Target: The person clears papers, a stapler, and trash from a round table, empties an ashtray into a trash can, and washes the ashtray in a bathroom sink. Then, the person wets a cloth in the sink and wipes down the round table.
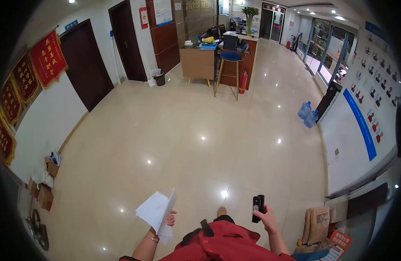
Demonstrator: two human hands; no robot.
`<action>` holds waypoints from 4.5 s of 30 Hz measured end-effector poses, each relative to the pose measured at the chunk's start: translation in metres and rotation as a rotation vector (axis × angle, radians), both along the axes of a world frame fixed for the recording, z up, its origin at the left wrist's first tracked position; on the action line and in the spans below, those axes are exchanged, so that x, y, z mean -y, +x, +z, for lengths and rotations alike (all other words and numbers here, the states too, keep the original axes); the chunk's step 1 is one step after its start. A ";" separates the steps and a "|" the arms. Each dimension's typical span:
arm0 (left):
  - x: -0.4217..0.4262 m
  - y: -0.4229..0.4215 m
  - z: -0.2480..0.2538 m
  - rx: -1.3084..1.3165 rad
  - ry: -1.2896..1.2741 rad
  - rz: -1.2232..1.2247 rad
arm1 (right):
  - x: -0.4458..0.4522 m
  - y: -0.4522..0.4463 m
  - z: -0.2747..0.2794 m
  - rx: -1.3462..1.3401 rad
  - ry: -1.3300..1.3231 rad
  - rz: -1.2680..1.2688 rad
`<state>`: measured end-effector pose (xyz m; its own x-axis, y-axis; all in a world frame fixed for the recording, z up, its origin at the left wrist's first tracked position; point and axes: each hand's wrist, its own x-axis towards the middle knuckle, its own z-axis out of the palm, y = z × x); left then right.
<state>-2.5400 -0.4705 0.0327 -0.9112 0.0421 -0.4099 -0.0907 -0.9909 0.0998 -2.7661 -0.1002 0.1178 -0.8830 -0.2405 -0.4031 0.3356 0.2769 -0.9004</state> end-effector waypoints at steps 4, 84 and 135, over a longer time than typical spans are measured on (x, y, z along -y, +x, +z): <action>0.088 -0.124 -0.026 -0.111 -0.169 -0.171 | 0.052 -0.102 -0.035 0.124 0.037 -0.110; 1.154 -1.371 -0.030 0.834 -0.352 0.203 | 1.422 -1.616 -0.081 -0.750 0.567 0.269; 1.197 -1.470 -0.026 0.933 -0.485 -0.053 | 1.268 -1.686 0.011 -0.805 0.918 0.154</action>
<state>-4.0099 -1.6674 0.0064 -0.2273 -0.2834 -0.9317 -0.3777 -0.8561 0.3526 -4.4518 -1.3685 0.1291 -0.9455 -0.2785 0.1689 -0.3174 0.9041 -0.2862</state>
